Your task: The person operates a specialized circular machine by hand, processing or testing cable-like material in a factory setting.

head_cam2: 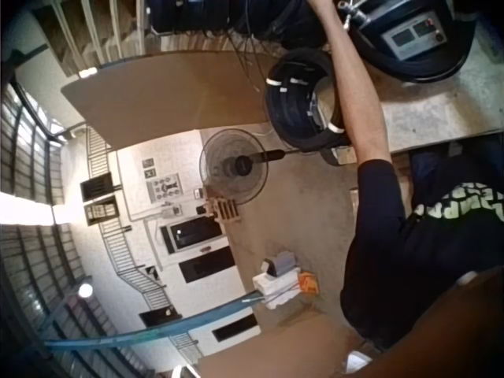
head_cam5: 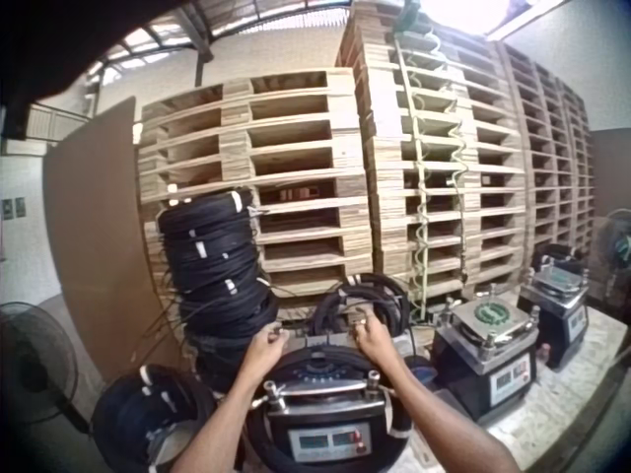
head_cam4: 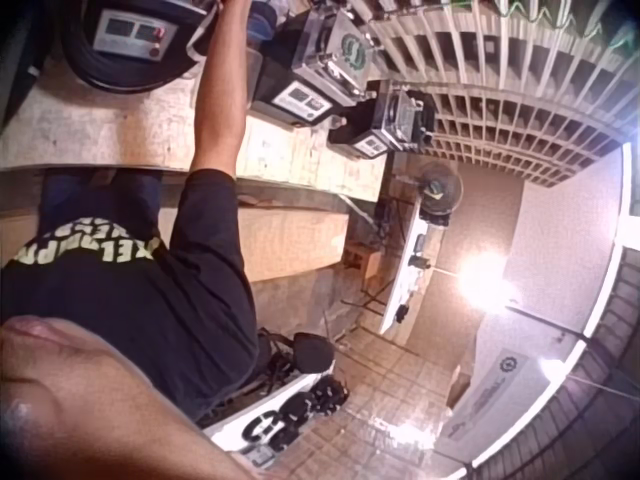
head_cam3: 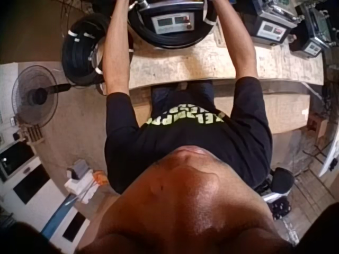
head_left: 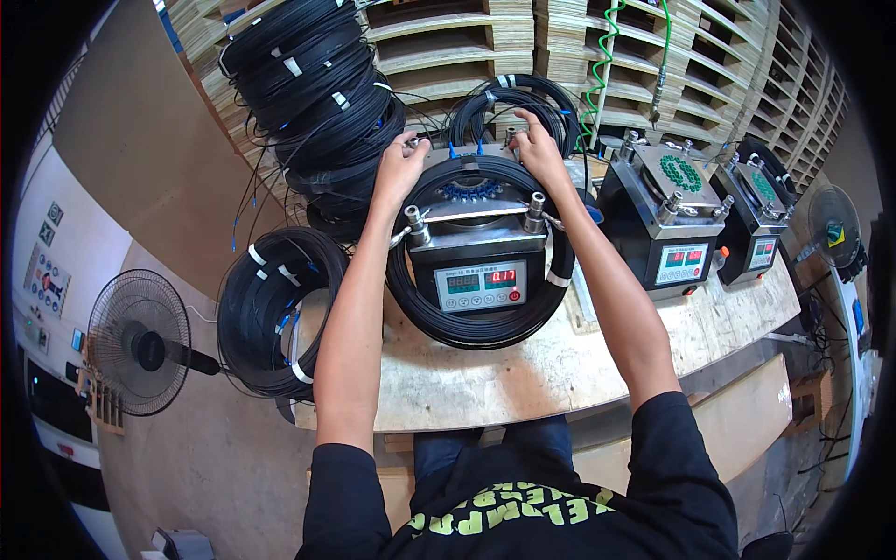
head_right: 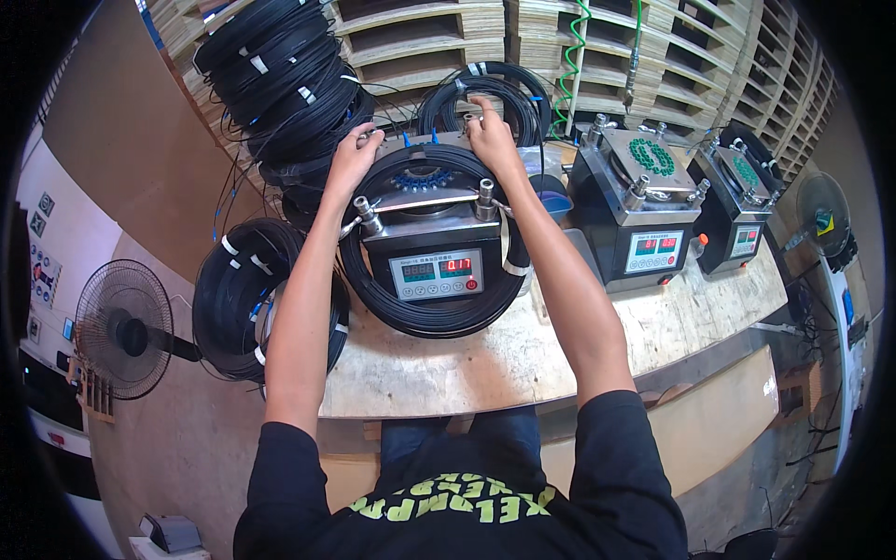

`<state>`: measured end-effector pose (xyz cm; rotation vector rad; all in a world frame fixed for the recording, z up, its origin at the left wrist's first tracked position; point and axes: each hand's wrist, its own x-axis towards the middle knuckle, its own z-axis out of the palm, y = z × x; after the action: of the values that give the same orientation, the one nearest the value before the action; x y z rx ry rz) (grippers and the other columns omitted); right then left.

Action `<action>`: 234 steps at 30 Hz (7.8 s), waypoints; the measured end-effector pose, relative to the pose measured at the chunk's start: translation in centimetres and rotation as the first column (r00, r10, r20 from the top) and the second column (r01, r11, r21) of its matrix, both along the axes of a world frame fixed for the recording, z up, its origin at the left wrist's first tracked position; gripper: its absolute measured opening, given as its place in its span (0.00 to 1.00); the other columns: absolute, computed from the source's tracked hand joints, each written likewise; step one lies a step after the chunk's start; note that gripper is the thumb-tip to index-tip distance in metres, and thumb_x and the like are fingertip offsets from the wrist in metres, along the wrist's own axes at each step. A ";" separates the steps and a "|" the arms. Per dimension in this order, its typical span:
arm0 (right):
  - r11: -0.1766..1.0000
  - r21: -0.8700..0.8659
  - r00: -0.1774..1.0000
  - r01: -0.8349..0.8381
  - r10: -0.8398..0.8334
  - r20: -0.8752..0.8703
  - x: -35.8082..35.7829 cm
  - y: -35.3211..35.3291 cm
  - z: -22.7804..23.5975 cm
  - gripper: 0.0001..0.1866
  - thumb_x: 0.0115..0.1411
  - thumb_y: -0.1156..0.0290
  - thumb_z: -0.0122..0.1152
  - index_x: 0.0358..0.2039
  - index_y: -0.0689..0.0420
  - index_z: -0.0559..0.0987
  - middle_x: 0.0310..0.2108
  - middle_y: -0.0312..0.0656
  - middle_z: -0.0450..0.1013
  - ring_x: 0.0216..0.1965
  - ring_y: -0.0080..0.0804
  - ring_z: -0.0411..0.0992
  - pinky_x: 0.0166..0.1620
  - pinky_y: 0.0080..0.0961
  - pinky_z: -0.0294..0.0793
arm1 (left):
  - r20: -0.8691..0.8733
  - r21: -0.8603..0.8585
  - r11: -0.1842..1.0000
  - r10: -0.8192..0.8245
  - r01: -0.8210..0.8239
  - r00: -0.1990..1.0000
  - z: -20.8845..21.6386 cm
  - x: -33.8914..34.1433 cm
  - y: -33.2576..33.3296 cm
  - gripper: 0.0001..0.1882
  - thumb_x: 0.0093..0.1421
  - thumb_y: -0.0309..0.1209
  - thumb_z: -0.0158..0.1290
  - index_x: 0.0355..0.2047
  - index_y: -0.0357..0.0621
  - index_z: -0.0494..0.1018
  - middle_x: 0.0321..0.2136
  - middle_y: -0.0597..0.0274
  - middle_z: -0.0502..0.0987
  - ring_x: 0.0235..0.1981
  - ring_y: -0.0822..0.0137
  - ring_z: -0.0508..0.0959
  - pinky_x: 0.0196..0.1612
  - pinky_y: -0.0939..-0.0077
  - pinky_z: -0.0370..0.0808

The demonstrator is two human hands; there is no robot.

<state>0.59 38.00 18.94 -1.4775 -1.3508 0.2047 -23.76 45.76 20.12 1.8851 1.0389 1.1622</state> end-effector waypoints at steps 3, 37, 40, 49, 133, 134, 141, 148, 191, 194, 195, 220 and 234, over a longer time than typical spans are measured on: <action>0.999 -0.027 1.000 0.017 -0.017 0.002 0.0 -0.1 0.1 0.22 0.66 0.68 0.48 0.60 0.56 0.66 0.31 0.48 0.78 0.36 0.36 0.78 0.43 0.31 0.74 | -0.005 -0.002 1.000 0.006 -0.006 1.000 0.1 0.1 -0.3 0.30 0.61 0.42 0.55 0.55 0.28 0.68 0.31 0.50 0.80 0.32 0.65 0.79 0.39 0.72 0.73; 1.000 0.017 0.998 -0.004 0.003 0.060 0.7 0.5 -0.6 0.21 0.65 0.70 0.48 0.59 0.54 0.68 0.30 0.46 0.77 0.28 0.29 0.74 0.36 0.28 0.74 | -0.036 0.012 0.999 0.034 -0.034 0.999 0.2 0.3 -0.2 0.31 0.64 0.48 0.51 0.52 0.29 0.71 0.29 0.49 0.80 0.32 0.62 0.79 0.39 0.70 0.73; 0.999 0.037 0.999 -0.021 0.020 0.038 0.5 0.8 -0.6 0.22 0.65 0.70 0.48 0.60 0.54 0.67 0.29 0.44 0.76 0.25 0.25 0.70 0.32 0.26 0.72 | -0.028 0.024 0.999 0.022 -0.021 0.999 -0.2 0.2 0.5 0.31 0.63 0.48 0.52 0.53 0.29 0.71 0.29 0.49 0.80 0.32 0.61 0.79 0.39 0.69 0.73; 1.000 -0.004 0.999 0.014 -0.014 -0.033 -0.1 0.3 0.0 0.21 0.65 0.63 0.50 0.57 0.56 0.70 0.30 0.57 0.77 0.38 0.52 0.78 0.44 0.40 0.73 | -0.058 0.028 0.999 0.030 -0.029 0.998 0.2 0.1 -0.1 0.31 0.63 0.48 0.52 0.54 0.30 0.70 0.30 0.47 0.80 0.33 0.60 0.80 0.40 0.68 0.74; 0.999 -0.028 0.997 -0.021 0.019 -0.076 -0.3 -0.4 0.1 0.24 0.60 0.72 0.49 0.58 0.56 0.70 0.32 0.57 0.77 0.39 0.48 0.79 0.46 0.37 0.74 | -0.033 0.074 0.997 -0.017 0.020 0.999 -0.3 -0.4 -0.2 0.29 0.61 0.35 0.53 0.59 0.31 0.64 0.30 0.50 0.80 0.33 0.64 0.80 0.40 0.70 0.73; 0.999 -0.047 0.996 -0.018 0.014 -0.087 -0.3 -0.5 0.0 0.24 0.60 0.71 0.49 0.58 0.56 0.70 0.32 0.57 0.77 0.39 0.49 0.79 0.46 0.37 0.74 | -0.030 0.050 0.999 -0.014 0.016 0.999 -0.2 -0.3 -0.4 0.28 0.62 0.35 0.52 0.59 0.31 0.64 0.30 0.49 0.80 0.32 0.64 0.80 0.40 0.70 0.73; 0.999 0.036 0.999 -0.017 0.018 -0.030 -0.1 -0.1 -0.3 0.24 0.59 0.72 0.49 0.58 0.56 0.70 0.31 0.56 0.77 0.38 0.49 0.78 0.46 0.38 0.74 | -0.014 0.043 0.999 0.033 -0.032 0.999 -0.7 -0.3 0.1 0.24 0.60 0.31 0.47 0.56 0.36 0.70 0.35 0.50 0.81 0.33 0.68 0.78 0.40 0.76 0.73; 1.000 0.019 0.999 -0.022 0.022 -0.026 -0.6 -0.8 0.4 0.25 0.60 0.75 0.47 0.59 0.56 0.69 0.31 0.52 0.78 0.34 0.40 0.78 0.42 0.32 0.74 | -0.015 0.014 1.000 0.007 -0.007 1.000 -0.5 -0.3 0.2 0.25 0.59 0.29 0.45 0.57 0.34 0.69 0.33 0.52 0.82 0.29 0.70 0.76 0.37 0.77 0.72; 0.999 -0.015 0.998 -0.049 0.049 -0.038 0.1 0.0 -0.1 0.23 0.64 0.71 0.47 0.60 0.57 0.68 0.31 0.46 0.78 0.31 0.30 0.75 0.38 0.26 0.73 | 0.009 0.026 1.000 -0.016 0.016 1.000 -0.4 -0.3 0.0 0.28 0.57 0.31 0.49 0.58 0.32 0.67 0.27 0.54 0.79 0.26 0.69 0.76 0.35 0.75 0.72; 0.999 -0.015 0.997 -0.050 0.049 -0.056 0.2 0.1 -0.4 0.22 0.64 0.71 0.48 0.60 0.57 0.69 0.31 0.45 0.78 0.28 0.27 0.72 0.34 0.25 0.72 | 0.029 0.054 0.998 -0.037 0.036 0.999 -0.7 -0.3 0.0 0.28 0.57 0.31 0.50 0.58 0.31 0.67 0.25 0.55 0.79 0.26 0.69 0.76 0.35 0.75 0.72; 0.999 -0.007 0.997 -0.048 0.048 -0.066 0.3 0.1 -0.4 0.22 0.65 0.70 0.48 0.59 0.57 0.69 0.30 0.45 0.78 0.26 0.26 0.71 0.32 0.24 0.71 | 0.035 0.059 0.997 -0.046 0.044 0.998 -0.7 -0.2 0.0 0.28 0.57 0.31 0.50 0.58 0.31 0.66 0.25 0.54 0.79 0.26 0.69 0.76 0.35 0.75 0.72; 0.997 -0.080 0.998 -0.020 0.016 -0.057 -0.4 -0.5 0.4 0.21 0.65 0.68 0.50 0.58 0.59 0.69 0.32 0.46 0.78 0.34 0.31 0.77 0.40 0.26 0.73 | 0.009 0.060 0.997 -0.055 0.054 0.998 -0.8 -0.4 0.5 0.28 0.56 0.30 0.49 0.58 0.31 0.67 0.28 0.54 0.80 0.29 0.68 0.77 0.39 0.76 0.72; 0.999 0.020 0.996 -0.047 0.048 -0.079 0.2 0.1 -0.3 0.19 0.65 0.66 0.52 0.55 0.57 0.72 0.30 0.52 0.79 0.34 0.39 0.79 0.41 0.32 0.75 | -0.006 0.016 0.999 -0.038 0.038 0.999 -0.5 -0.3 0.0 0.26 0.57 0.30 0.49 0.57 0.34 0.69 0.28 0.55 0.79 0.27 0.70 0.75 0.35 0.76 0.71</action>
<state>0.74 38.08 18.60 -1.4084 -1.3213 0.2781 -24.05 45.77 19.65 1.9139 0.9958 1.1474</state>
